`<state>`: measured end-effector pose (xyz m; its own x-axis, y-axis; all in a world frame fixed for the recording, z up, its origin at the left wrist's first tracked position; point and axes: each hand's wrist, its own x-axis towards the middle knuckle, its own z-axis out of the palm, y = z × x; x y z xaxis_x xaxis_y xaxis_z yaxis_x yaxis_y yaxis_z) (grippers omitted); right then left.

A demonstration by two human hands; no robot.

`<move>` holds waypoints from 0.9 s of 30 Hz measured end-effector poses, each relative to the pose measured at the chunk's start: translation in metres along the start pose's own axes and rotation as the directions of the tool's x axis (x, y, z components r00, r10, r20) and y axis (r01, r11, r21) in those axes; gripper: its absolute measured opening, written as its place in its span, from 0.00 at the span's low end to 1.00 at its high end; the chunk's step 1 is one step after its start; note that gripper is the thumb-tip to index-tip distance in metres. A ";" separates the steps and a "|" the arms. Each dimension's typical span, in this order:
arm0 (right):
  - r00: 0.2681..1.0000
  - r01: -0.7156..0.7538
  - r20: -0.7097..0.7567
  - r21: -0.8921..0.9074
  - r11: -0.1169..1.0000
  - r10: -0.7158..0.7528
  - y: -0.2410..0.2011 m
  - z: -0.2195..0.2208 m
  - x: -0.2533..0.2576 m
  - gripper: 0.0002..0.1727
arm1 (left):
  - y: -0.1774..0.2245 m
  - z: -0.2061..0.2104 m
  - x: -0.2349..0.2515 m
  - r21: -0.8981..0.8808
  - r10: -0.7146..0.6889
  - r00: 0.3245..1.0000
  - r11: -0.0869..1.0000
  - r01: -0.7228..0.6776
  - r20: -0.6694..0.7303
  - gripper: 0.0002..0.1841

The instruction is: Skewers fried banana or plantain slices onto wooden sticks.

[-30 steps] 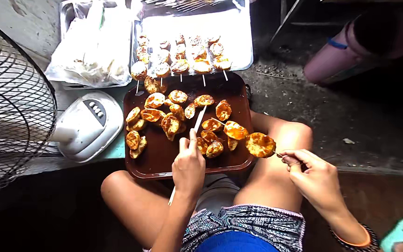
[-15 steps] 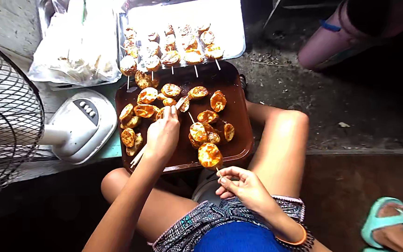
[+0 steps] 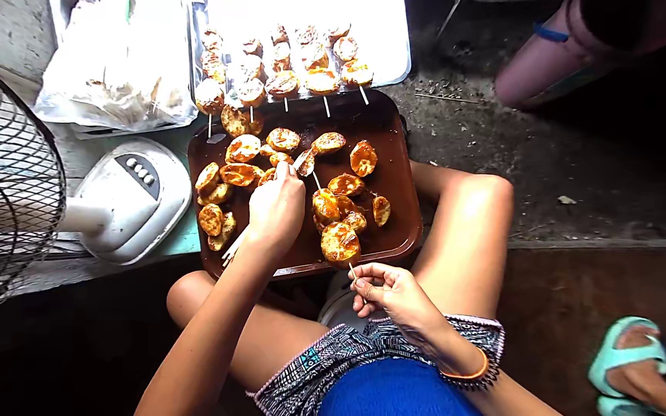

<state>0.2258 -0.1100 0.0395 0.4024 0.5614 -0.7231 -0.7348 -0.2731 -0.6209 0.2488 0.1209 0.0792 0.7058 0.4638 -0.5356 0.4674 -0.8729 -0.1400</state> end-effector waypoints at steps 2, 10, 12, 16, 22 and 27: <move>1.000 0.024 0.006 -0.015 1.000 -0.024 0.002 0.000 0.002 0.08 | 0.000 -0.002 0.001 0.002 -0.003 1.000 1.000 0.003 0.017 0.21; 0.999 0.046 -0.002 0.000 0.999 -0.046 0.003 0.003 -0.005 0.08 | 0.000 -0.005 0.005 0.020 0.002 0.999 1.000 -0.003 0.033 0.22; 0.998 0.056 0.003 0.011 0.998 -0.056 0.004 0.006 -0.003 0.08 | 0.000 -0.006 0.005 0.014 0.003 0.999 1.000 -0.003 0.038 0.23; 0.999 0.044 0.027 0.037 0.998 -0.045 0.011 0.014 0.003 0.08 | -0.002 -0.007 0.006 0.002 0.017 0.999 1.000 -0.017 0.045 0.23; 0.999 0.007 -0.036 0.168 0.986 -0.001 -0.005 0.036 0.009 0.09 | 0.004 -0.003 0.002 0.036 0.009 0.999 0.999 -0.010 0.034 0.22; 0.999 0.002 -0.049 0.193 0.981 0.007 -0.021 0.042 0.015 0.09 | 0.006 0.006 -0.001 0.051 0.021 0.999 0.999 -0.020 -0.027 0.16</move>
<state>0.2247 -0.0629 0.0545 0.4235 0.5200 -0.7418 -0.8254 -0.1159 -0.5525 0.2484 0.1143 0.0739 0.7296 0.4488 -0.5160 0.4255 -0.8886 -0.1712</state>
